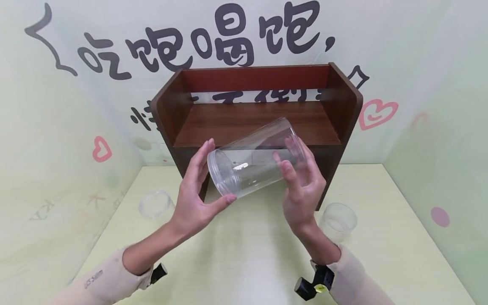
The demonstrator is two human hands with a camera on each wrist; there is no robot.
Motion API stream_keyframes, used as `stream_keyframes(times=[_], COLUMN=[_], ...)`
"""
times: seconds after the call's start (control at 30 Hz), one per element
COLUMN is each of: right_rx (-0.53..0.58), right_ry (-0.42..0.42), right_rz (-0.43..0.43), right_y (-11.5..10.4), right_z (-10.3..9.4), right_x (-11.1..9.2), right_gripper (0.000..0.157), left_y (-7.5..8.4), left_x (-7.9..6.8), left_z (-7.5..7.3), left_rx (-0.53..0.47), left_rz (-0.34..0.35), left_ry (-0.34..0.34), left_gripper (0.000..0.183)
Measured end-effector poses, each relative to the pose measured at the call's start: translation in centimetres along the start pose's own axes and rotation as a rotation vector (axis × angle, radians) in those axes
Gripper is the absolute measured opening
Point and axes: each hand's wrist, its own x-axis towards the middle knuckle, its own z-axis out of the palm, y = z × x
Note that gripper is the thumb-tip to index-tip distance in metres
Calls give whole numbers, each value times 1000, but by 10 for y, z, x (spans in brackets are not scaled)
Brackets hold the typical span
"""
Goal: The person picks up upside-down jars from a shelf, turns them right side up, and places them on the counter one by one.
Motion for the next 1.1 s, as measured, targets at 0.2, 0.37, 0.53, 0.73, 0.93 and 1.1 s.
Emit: stream_keyframes(times=[0.2, 0.37, 0.53, 0.73, 0.93, 1.1], right_rx=[27, -1, -127, -405, -744, -902], right_ry=[29, 0, -115, -215, -346, -519], right_rz=[62, 100, 84, 43, 105, -20], right_y=[3, 2, -1, -8, -26, -41], right_z=[2, 0, -8, -22, -31, -34], right_x=[-6, -10, -10, -5, 1, 15], right_gripper=[40, 40, 41, 29, 40, 44], left_y=[-4, -7, -7, -7, -8, -4], left_x=[-7, -8, -6, -4, -2, -1], left_z=[8, 8, 5, -3, -15, -24], left_rx=[-61, -90, -123, -87, 15, 22], left_rz=[-27, 8, 62, 108, 152, 185], left_ry=[13, 62, 87, 68, 57, 40], left_gripper=[118, 118, 115, 113, 109, 109])
